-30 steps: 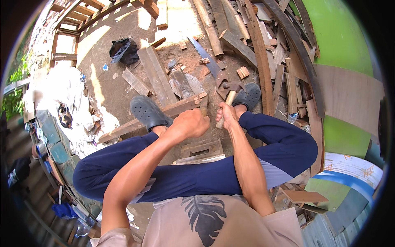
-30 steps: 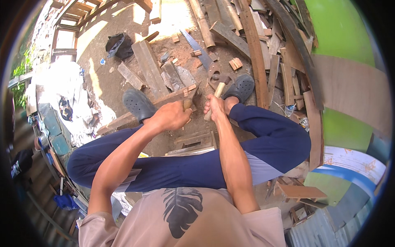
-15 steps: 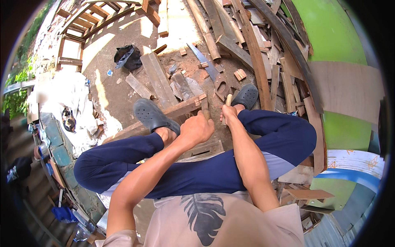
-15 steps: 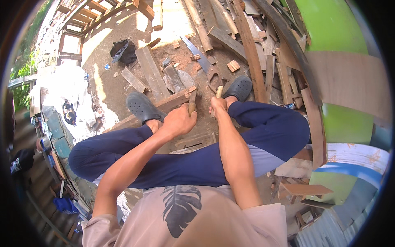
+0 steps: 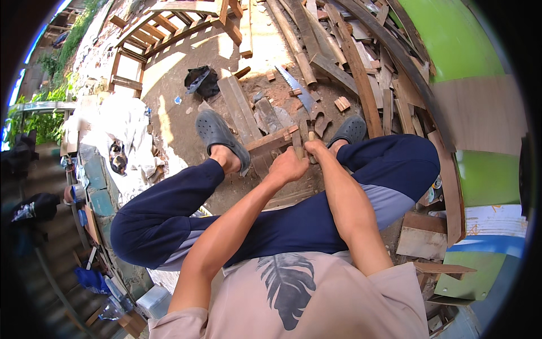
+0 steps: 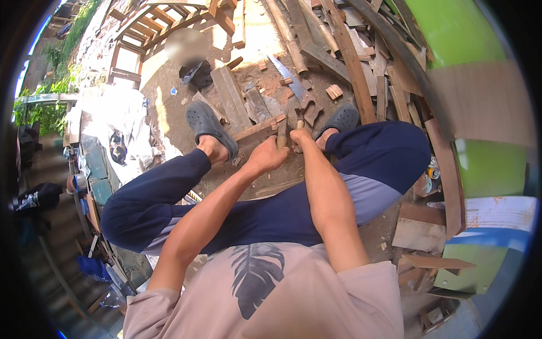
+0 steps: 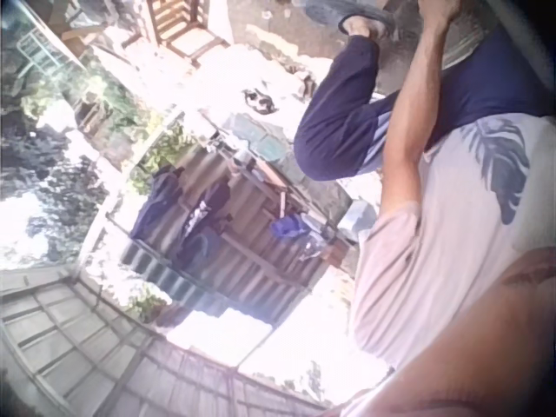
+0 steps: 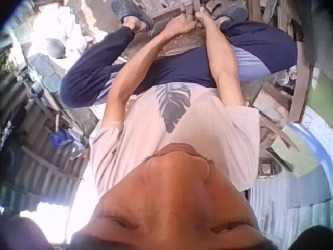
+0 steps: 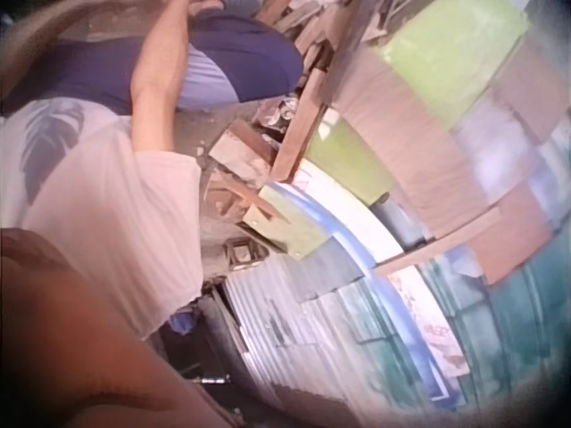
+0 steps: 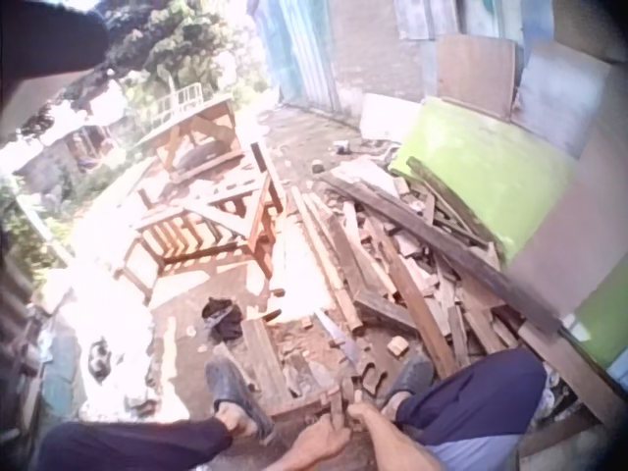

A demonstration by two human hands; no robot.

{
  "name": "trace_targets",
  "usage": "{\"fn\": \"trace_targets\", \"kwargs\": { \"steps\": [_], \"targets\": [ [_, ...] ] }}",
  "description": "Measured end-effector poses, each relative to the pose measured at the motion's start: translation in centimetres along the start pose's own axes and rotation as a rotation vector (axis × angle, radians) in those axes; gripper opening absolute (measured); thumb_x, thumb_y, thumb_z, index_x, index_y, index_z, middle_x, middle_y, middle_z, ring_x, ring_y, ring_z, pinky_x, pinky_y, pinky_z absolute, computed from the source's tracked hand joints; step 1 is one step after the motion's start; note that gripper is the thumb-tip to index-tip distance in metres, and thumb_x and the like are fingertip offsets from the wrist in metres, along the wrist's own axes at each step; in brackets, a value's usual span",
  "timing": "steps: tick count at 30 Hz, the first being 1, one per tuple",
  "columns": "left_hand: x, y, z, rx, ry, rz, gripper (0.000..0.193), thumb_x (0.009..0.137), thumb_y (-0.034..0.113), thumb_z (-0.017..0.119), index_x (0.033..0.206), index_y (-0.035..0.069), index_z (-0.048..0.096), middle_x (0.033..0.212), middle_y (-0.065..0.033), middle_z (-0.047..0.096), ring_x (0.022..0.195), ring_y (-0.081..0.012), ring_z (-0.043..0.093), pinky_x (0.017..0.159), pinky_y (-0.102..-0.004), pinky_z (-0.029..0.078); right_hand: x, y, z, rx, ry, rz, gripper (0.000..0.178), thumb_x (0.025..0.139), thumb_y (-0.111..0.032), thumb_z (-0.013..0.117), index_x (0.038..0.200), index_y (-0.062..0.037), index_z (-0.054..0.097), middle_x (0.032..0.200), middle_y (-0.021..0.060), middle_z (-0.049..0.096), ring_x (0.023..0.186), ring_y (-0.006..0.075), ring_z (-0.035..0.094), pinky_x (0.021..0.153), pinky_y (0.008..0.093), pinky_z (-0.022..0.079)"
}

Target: The person sits cross-legged and uses a chisel and mallet to carve a small wooden block. They repeatedly strike the chisel to remove wood shavings and shape the block.

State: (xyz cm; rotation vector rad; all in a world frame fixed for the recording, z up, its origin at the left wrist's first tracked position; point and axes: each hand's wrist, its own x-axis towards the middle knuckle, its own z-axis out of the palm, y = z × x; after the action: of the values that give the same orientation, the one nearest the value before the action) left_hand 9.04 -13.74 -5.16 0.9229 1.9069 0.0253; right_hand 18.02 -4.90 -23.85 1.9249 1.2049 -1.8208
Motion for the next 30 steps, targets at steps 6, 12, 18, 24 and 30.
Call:
{"fn": "trace_targets", "kwargs": {
  "steps": [6,12,18,24,30],
  "targets": [
    [-1.5,0.7,-0.4,-0.389,-0.150,0.056,0.051,0.088,0.022,0.057,0.129,-0.006,0.048,0.088,-0.0142,0.063,0.066,-0.0185,0.059,0.060,-0.0365,0.048,1.2,2.0,-1.5,-0.045,-0.142,0.100,0.018,0.087,-0.014,0.050,0.091,-0.0013,0.062,0.072,0.0131,0.057,0.055,0.0258,0.057,0.044,0.0395,0.048],
    [1.1,-4.5,6.5,-0.204,-0.095,0.190,0.063,0.086,0.022,0.061,0.136,-0.008,0.038,0.108,-0.0270,0.066,0.099,-0.0341,0.067,0.085,-0.0397,0.053,-4.9,-1.5,-1.9,-0.326,0.033,0.000,0.052,0.097,-0.040,0.041,0.116,0.0024,0.065,0.104,0.0259,0.067,0.084,0.0394,0.069,0.070,0.0499,0.055],
    [0.4,-2.7,3.8,-0.128,-0.445,0.185,0.075,0.081,0.030,0.066,0.132,-0.018,0.037,0.119,-0.0312,0.063,0.110,-0.0391,0.065,0.093,-0.0410,0.051,-13.1,-0.5,-2.7,-0.156,-0.237,0.104,0.071,0.097,-0.058,0.052,0.124,0.0072,0.060,0.112,0.0221,0.068,0.093,0.0352,0.070,0.077,0.0503,0.057],
    [6.8,-4.3,-6.2,0.482,-0.389,0.252,0.037,0.084,0.039,0.063,0.095,0.006,0.077,0.105,-0.0161,0.074,0.096,-0.0243,0.072,0.078,-0.0436,0.058,-14.3,0.5,-1.1,0.462,-0.283,0.108,0.033,0.098,-0.030,0.063,0.103,0.0022,0.062,0.082,0.0094,0.064,0.067,0.0202,0.062,0.062,0.0393,0.057],
    [15.9,-15.6,-6.6,0.613,-0.056,0.250,0.099,0.068,0.072,0.076,0.137,0.007,0.049,0.132,-0.0151,0.059,0.127,-0.0298,0.055,0.105,-0.0447,0.042,-14.4,-2.8,0.5,0.986,-0.289,0.256,0.019,0.098,-0.023,0.063,0.093,-0.0054,0.058,0.074,0.0042,0.060,0.058,0.0127,0.055,0.054,0.0316,0.055]
  ]
}}
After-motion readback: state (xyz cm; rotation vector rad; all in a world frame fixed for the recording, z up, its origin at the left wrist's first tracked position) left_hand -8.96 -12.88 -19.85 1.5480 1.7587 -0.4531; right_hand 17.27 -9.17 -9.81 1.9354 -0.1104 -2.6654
